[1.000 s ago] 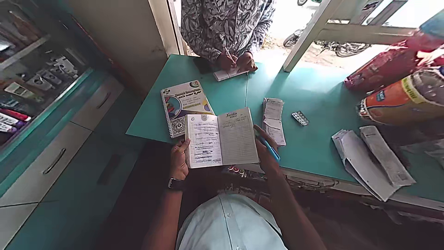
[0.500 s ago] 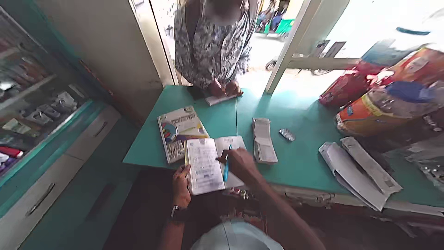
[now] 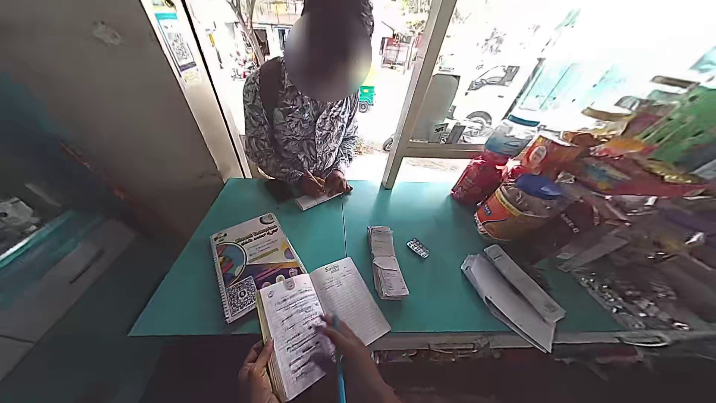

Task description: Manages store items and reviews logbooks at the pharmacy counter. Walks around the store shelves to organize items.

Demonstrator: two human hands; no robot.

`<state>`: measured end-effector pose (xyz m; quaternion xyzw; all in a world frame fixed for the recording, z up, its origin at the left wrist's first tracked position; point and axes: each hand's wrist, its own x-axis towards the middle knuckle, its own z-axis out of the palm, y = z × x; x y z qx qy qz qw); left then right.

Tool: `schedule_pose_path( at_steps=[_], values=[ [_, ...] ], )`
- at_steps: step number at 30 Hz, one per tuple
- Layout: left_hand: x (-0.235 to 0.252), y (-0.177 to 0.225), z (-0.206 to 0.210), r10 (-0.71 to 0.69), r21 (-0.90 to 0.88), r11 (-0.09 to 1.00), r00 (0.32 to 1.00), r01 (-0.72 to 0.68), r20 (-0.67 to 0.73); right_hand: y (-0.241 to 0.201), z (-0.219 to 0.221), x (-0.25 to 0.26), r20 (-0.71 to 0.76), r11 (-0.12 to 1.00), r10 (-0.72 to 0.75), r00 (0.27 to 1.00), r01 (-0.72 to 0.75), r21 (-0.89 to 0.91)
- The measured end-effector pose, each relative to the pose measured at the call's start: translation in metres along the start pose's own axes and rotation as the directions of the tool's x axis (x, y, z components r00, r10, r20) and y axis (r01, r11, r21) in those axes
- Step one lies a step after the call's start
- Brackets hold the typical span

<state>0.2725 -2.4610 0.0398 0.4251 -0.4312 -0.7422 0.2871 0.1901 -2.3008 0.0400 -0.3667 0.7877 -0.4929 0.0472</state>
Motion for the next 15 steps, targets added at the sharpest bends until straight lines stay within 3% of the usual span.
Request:
schedule_pose_path(
  at_steps=[2,5,10,15],
  values=[
    [-0.007,-0.005,-0.004,-0.015,-0.008,1.000,1.000,0.015,-0.021,0.021,-0.007,-0.010,-0.149,0.986,0.115,0.982,-0.132,-0.105],
    [-0.002,-0.011,-0.001,-0.027,-0.002,1.000,0.999,0.027,-0.028,0.047,-0.018,-0.018,-0.298,0.948,0.114,0.948,-0.194,-0.253],
    [-0.002,-0.005,-0.008,-0.070,0.023,0.997,0.997,0.069,0.033,0.046,-0.032,-0.027,-0.310,0.941,0.176,0.934,-0.252,-0.224],
    [-0.001,-0.001,0.017,-0.102,-0.192,0.964,0.924,0.183,0.367,0.045,-0.048,-0.022,-0.316,0.950,0.191,0.929,-0.257,-0.180]
  ],
)
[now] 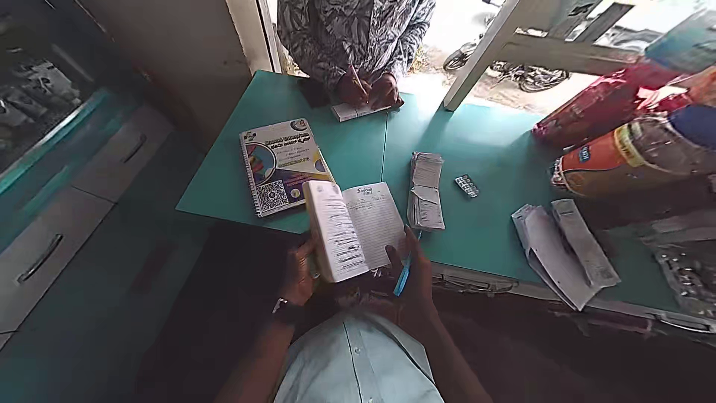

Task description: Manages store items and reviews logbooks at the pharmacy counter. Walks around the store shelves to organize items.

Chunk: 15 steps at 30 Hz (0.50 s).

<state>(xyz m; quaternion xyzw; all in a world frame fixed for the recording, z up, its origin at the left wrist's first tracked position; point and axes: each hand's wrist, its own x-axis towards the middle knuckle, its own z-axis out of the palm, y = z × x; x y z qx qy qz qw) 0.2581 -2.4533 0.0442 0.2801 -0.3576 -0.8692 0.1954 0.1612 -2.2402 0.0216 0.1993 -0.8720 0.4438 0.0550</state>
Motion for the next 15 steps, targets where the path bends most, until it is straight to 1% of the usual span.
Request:
schedule_pose_path(
  at_steps=[2,3,4,6,8,9,10,12,13,15],
  values=[
    [0.006,-0.013,0.025,-0.035,-0.065,0.997,0.998,0.039,0.051,0.008,-0.004,0.002,-0.023,0.996,-0.040,0.999,0.042,0.083],
    [0.009,-0.021,0.033,-0.048,-0.076,0.996,0.998,0.050,0.036,0.011,-0.006,0.001,-0.034,0.986,-0.041,0.999,0.046,0.163],
    [0.011,-0.026,0.039,-0.037,-0.045,0.998,0.999,0.037,0.002,0.012,-0.009,0.001,-0.059,0.967,-0.032,0.998,0.046,0.249],
    [0.010,-0.024,0.038,0.029,0.042,0.999,0.997,-0.026,-0.065,0.012,-0.013,0.002,-0.094,0.910,0.003,0.996,0.037,0.412],
    [0.000,-0.012,0.019,0.087,0.127,0.989,0.988,-0.071,-0.125,0.015,-0.009,-0.001,-0.106,0.868,0.022,0.994,0.034,0.496],
    [-0.004,-0.006,0.009,0.096,0.160,0.984,0.984,-0.072,-0.152,0.016,-0.008,-0.004,-0.102,0.867,0.040,0.994,0.017,0.498],
    [-0.006,-0.004,0.003,0.096,0.183,0.981,0.980,-0.064,-0.172,0.016,-0.010,-0.007,-0.104,0.896,0.062,0.993,-0.009,0.445],
    [-0.004,-0.003,-0.008,0.110,0.215,0.974,0.978,-0.070,-0.178,0.018,-0.011,-0.009,-0.119,0.960,0.069,0.991,-0.033,0.279],
    [0.000,-0.002,-0.013,0.115,0.203,0.976,0.979,-0.080,-0.168,0.020,-0.009,-0.008,-0.122,0.975,0.051,0.991,-0.023,0.221],
    [0.002,0.001,-0.016,0.106,0.169,0.982,0.982,-0.079,-0.156,0.022,-0.002,-0.008,-0.119,0.983,0.023,0.993,-0.001,0.182]
  ],
)
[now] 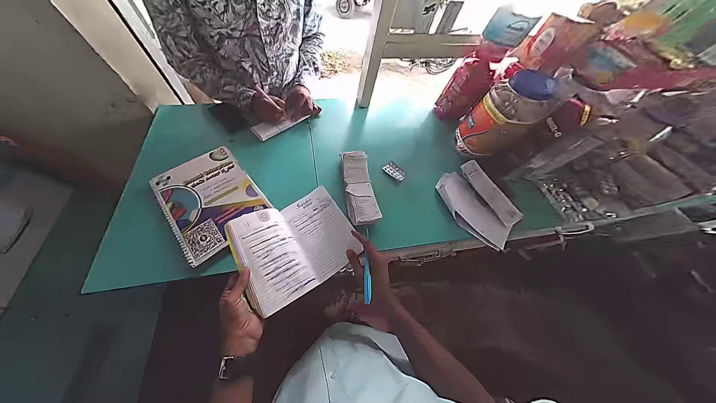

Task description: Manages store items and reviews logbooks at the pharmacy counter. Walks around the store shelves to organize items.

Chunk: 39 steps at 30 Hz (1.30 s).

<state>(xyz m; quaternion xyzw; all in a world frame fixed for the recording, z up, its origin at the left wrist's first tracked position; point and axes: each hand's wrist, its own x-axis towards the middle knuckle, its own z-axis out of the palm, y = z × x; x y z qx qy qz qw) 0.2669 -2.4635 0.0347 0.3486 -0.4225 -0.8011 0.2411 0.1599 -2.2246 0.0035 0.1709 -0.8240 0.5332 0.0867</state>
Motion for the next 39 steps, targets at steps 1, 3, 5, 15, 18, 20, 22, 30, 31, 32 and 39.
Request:
schedule_pose_path(
  at_steps=[1,3,5,15,18,20,22,30,31,32,39],
  values=[
    [-0.001,0.001,0.002,-0.010,-0.020,1.000,1.000,0.011,0.013,0.001,0.000,0.000,0.011,1.000,-0.004,1.000,0.004,0.000],
    [-0.005,0.000,0.012,-0.024,-0.064,0.998,0.998,0.028,0.057,0.004,-0.004,-0.001,-0.001,1.000,-0.014,1.000,0.014,-0.006],
    [-0.006,0.001,0.015,-0.020,-0.084,0.996,0.998,0.025,0.057,0.003,-0.003,-0.002,-0.001,1.000,-0.022,1.000,0.022,-0.010],
    [0.001,-0.003,0.009,-0.083,-0.177,0.981,0.996,0.085,0.019,0.009,0.000,-0.003,-0.065,0.984,-0.141,0.988,0.133,-0.119],
    [0.001,-0.002,0.006,-0.093,-0.196,0.976,0.995,0.096,0.023,0.009,0.000,-0.005,-0.040,0.982,-0.158,0.987,0.153,-0.106],
    [0.003,-0.003,0.005,-0.090,-0.194,0.977,0.996,0.094,0.030,0.007,0.000,-0.005,-0.049,0.984,-0.150,0.988,0.144,-0.107],
    [0.004,-0.003,0.004,-0.083,-0.167,0.982,0.996,0.085,0.020,0.006,-0.001,-0.004,-0.054,0.986,-0.143,0.988,0.137,-0.099],
    [0.005,0.003,-0.002,-0.124,-0.174,0.977,0.992,0.127,0.031,0.005,-0.002,-0.002,-0.040,0.992,-0.115,0.993,0.112,-0.060],
    [0.003,0.003,0.004,-0.152,-0.216,0.962,0.985,0.168,0.085,0.003,-0.001,-0.002,-0.051,0.994,-0.098,0.994,0.095,-0.059],
    [0.001,0.001,0.015,-0.180,-0.262,0.941,0.973,0.214,0.146,0.002,0.001,-0.001,-0.070,0.994,-0.091,0.993,0.087,-0.063],
    [0.001,-0.015,0.064,-0.149,-0.200,0.964,0.980,0.174,0.133,0.008,-0.004,0.000,-0.087,0.967,-0.125,0.988,0.141,0.211]
  ],
)
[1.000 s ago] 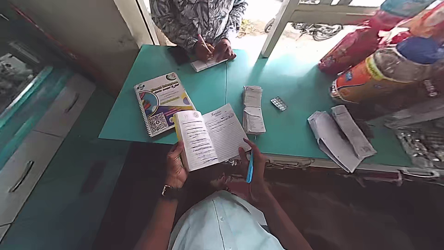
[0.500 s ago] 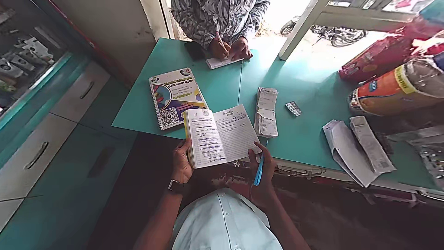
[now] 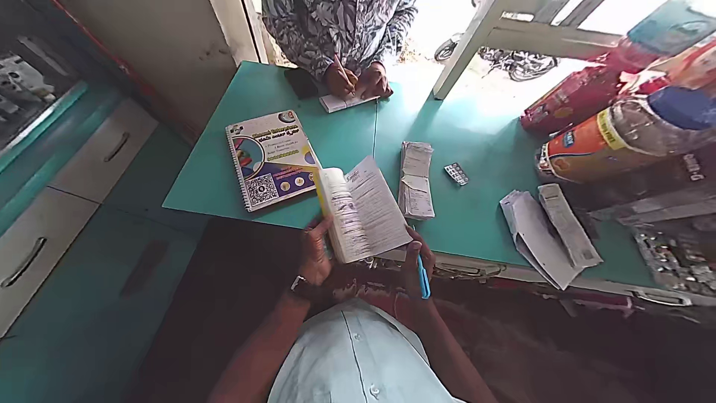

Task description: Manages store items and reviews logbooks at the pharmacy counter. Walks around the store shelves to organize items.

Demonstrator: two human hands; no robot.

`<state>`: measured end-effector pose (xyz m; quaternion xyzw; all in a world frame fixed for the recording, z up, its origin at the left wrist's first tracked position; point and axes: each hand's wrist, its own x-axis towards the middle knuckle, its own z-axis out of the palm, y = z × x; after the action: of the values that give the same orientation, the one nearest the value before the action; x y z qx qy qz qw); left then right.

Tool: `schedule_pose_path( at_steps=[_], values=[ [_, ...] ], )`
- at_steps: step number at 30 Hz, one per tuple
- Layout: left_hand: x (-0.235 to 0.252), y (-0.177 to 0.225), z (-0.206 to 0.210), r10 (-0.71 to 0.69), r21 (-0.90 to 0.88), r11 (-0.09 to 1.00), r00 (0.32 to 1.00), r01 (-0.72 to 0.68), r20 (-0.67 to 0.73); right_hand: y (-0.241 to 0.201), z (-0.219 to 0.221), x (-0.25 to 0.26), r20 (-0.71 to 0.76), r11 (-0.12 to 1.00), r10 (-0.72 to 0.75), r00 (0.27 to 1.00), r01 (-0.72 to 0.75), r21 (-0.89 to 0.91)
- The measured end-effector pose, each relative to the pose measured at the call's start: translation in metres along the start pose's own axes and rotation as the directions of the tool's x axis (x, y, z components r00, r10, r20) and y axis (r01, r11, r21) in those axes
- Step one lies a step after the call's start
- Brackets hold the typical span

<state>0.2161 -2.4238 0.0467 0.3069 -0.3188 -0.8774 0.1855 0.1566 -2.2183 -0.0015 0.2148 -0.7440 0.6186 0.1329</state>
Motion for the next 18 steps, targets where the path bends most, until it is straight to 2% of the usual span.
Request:
schedule_pose_path(
  at_steps=[3,5,8,10,13,16,18],
  values=[
    [-0.007,0.018,-0.039,0.044,0.055,0.998,0.999,-0.043,-0.020,0.005,-0.001,-0.003,-0.021,0.999,0.024,0.999,-0.025,-0.047],
    [-0.008,0.026,-0.056,0.046,0.025,0.999,0.998,-0.045,-0.032,0.008,-0.001,-0.001,-0.009,0.992,0.015,1.000,-0.016,-0.127],
    [-0.005,0.025,-0.068,-0.013,-0.078,0.997,1.000,0.015,0.024,0.006,0.004,-0.003,-0.034,0.970,0.006,0.999,-0.015,-0.242],
    [-0.002,0.016,-0.061,-0.055,-0.168,0.983,0.992,0.075,0.117,0.003,0.003,-0.004,-0.019,0.961,-0.001,1.000,-0.004,-0.275],
    [-0.001,-0.002,-0.031,-0.082,-0.200,0.974,0.988,0.107,0.129,0.005,0.002,-0.005,-0.016,0.977,-0.037,0.999,0.033,-0.211],
    [-0.002,-0.009,-0.011,-0.027,-0.090,0.996,1.000,0.027,-0.004,0.012,-0.005,-0.005,0.019,0.994,-0.084,0.996,0.085,-0.061],
    [-0.005,-0.001,-0.019,0.049,-0.004,0.999,0.997,-0.049,-0.061,0.017,-0.009,-0.005,0.029,0.994,-0.082,0.996,0.080,0.072]
  ],
)
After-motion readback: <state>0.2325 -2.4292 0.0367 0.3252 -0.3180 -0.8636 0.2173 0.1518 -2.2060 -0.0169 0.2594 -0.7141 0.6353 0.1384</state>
